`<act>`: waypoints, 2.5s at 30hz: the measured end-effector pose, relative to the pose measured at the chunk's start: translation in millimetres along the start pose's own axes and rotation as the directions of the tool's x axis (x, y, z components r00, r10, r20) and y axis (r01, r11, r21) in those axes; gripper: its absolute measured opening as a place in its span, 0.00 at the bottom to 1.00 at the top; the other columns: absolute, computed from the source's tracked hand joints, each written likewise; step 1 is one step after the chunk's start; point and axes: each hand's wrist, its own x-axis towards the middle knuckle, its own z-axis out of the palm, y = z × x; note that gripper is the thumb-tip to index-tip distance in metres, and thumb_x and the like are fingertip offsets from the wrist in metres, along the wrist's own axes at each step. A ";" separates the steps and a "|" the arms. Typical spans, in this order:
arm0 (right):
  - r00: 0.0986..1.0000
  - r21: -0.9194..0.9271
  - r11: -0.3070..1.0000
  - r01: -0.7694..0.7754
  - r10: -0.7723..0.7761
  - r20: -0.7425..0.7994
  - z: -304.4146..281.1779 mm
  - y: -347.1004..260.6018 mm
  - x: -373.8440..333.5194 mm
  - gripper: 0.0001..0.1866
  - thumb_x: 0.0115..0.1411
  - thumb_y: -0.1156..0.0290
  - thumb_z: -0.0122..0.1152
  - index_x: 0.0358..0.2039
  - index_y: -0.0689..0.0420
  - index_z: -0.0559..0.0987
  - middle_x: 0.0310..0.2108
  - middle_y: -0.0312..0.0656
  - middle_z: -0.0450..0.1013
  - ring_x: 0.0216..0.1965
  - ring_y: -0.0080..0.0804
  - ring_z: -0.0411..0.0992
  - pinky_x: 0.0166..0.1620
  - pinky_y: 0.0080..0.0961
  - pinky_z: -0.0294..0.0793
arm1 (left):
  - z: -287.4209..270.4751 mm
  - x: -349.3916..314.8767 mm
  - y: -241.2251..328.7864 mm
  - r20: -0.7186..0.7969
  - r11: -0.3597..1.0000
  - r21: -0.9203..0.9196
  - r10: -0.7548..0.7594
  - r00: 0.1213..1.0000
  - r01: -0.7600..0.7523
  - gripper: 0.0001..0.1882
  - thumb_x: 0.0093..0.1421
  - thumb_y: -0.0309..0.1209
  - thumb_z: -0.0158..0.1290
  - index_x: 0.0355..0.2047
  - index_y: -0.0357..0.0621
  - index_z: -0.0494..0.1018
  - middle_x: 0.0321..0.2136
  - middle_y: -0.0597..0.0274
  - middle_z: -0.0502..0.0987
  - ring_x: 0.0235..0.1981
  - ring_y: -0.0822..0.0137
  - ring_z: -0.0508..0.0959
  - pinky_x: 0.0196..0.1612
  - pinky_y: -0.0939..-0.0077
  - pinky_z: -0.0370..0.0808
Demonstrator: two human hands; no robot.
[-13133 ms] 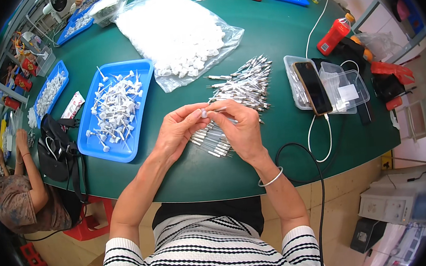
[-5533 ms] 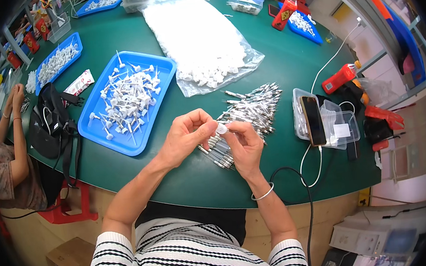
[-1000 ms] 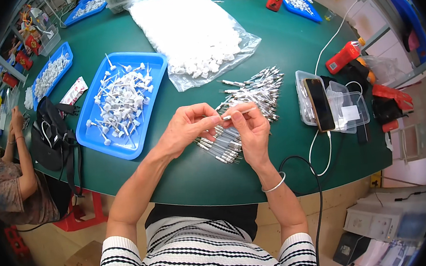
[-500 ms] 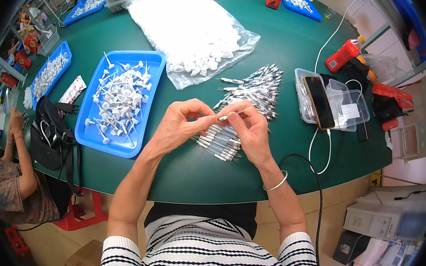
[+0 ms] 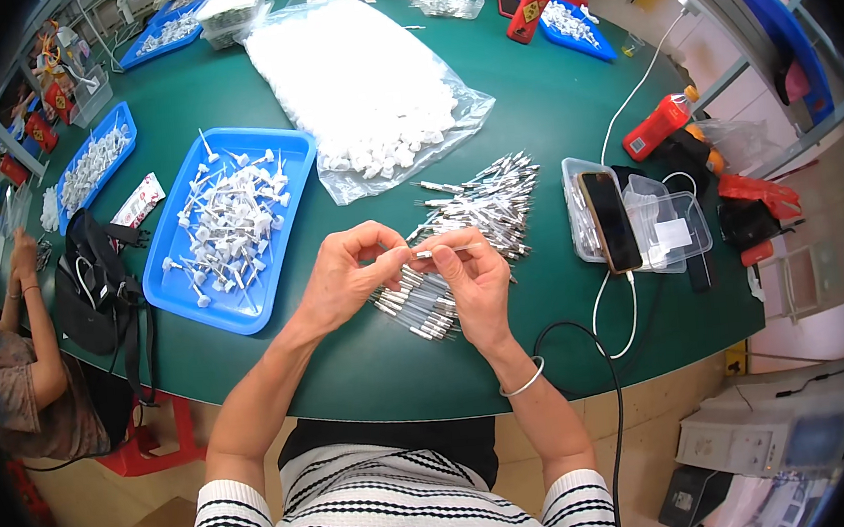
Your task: The person sits at a green workbench and repeatedly picks up small white plastic caps and silver metal rods. They insert the caps onto the rods by hand and place the assembled units into a blue tray.
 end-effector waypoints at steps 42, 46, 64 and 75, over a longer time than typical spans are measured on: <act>0.988 0.033 0.997 0.067 -0.062 -0.140 8.1 6.5 -5.8 0.08 0.62 0.78 0.55 0.41 0.64 0.75 0.40 0.47 0.76 0.41 0.30 0.76 0.46 0.23 0.76 | 13.2 -6.8 -3.1 -0.069 0.888 -0.454 -0.121 0.990 0.076 0.06 0.61 0.28 0.54 0.34 0.37 0.74 0.30 0.61 0.78 0.28 0.76 0.77 0.34 0.80 0.79; 0.984 0.070 0.995 0.076 -0.063 -0.167 5.1 4.3 -3.9 0.07 0.62 0.78 0.55 0.41 0.64 0.75 0.40 0.47 0.76 0.40 0.30 0.76 0.47 0.25 0.77 | 10.9 -4.6 -1.1 -0.107 0.894 -0.444 -0.127 0.986 0.067 0.07 0.62 0.29 0.52 0.35 0.37 0.74 0.31 0.61 0.77 0.28 0.77 0.77 0.33 0.82 0.79; 0.975 -0.007 0.991 0.132 -0.131 -0.177 2.7 -3.2 -2.2 0.06 0.62 0.77 0.56 0.39 0.64 0.75 0.37 0.43 0.75 0.38 0.25 0.74 0.46 0.22 0.75 | 0.3 1.2 0.9 0.035 0.830 -0.537 -0.154 0.988 0.148 0.15 0.63 0.25 0.51 0.49 0.36 0.70 0.43 0.53 0.77 0.39 0.71 0.80 0.42 0.81 0.79; 0.977 -0.078 0.987 0.138 -0.149 -0.155 5.8 -4.6 -3.8 0.05 0.62 0.76 0.56 0.38 0.63 0.74 0.38 0.42 0.74 0.38 0.24 0.74 0.44 0.21 0.74 | 0.6 0.9 -3.7 0.106 0.826 -0.523 -0.180 0.978 0.209 0.17 0.63 0.27 0.50 0.51 0.34 0.69 0.43 0.53 0.77 0.40 0.72 0.79 0.44 0.81 0.79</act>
